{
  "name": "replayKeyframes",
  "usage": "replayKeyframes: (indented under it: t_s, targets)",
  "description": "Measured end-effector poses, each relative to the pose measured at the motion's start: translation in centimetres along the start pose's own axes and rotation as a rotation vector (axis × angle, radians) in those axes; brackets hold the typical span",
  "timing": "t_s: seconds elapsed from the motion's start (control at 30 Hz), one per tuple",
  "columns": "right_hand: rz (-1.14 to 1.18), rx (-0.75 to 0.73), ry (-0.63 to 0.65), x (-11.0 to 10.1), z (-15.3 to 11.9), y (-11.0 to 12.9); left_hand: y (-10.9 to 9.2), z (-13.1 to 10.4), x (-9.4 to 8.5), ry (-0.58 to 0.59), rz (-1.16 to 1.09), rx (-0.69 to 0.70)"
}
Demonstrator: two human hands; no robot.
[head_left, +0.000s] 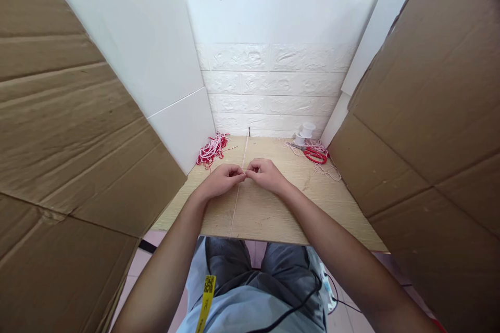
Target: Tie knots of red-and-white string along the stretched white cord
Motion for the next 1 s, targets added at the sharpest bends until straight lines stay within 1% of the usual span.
replayKeyframes:
  t_s: [0.17,0.37,0.5,0.67,0.77,0.93,1.0]
  targets:
    - [-0.003,0.034,-0.035,-0.6,-0.1,-0.5,0.8,0.4,-0.9,-0.05,-0.045,-0.072]
    - [0.057,0.081,-0.093,-1.5,-0.2,-1.2,1.7,0.8,-1.4,-0.089,-0.066,-0.097]
    - [0.121,0.097,-0.124,-2.0,-0.2,-1.7,1.7,0.8,-1.4,-0.078,-0.062,-0.102]
    - [0.158,0.132,-0.154,-2.6,-0.3,-2.7,1.7,0.7,-1.6,-0.114,-0.023,-0.108]
    - [0.101,0.129,-0.119,-2.4,-0.4,-2.9,1.7,0.6,-1.6,-0.142,0.059,-0.109]
    - [-0.19,0.062,-0.028,-1.9,-0.4,-2.0,1.8,0.5,-1.3,-0.171,0.226,-0.097]
    - [-0.25,0.056,0.002,-1.6,-0.5,-1.7,1.9,0.5,-1.3,-0.188,0.272,-0.091]
Point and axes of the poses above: each hand's wrist, its own z-axis towards the middle knuckle, its own x-axis out of the palm, y = z × x, the point moved 10 cm from there along z, towards the middle knuckle, and after that the axes turned 13 degrees about -x, right-handed, at the moved point
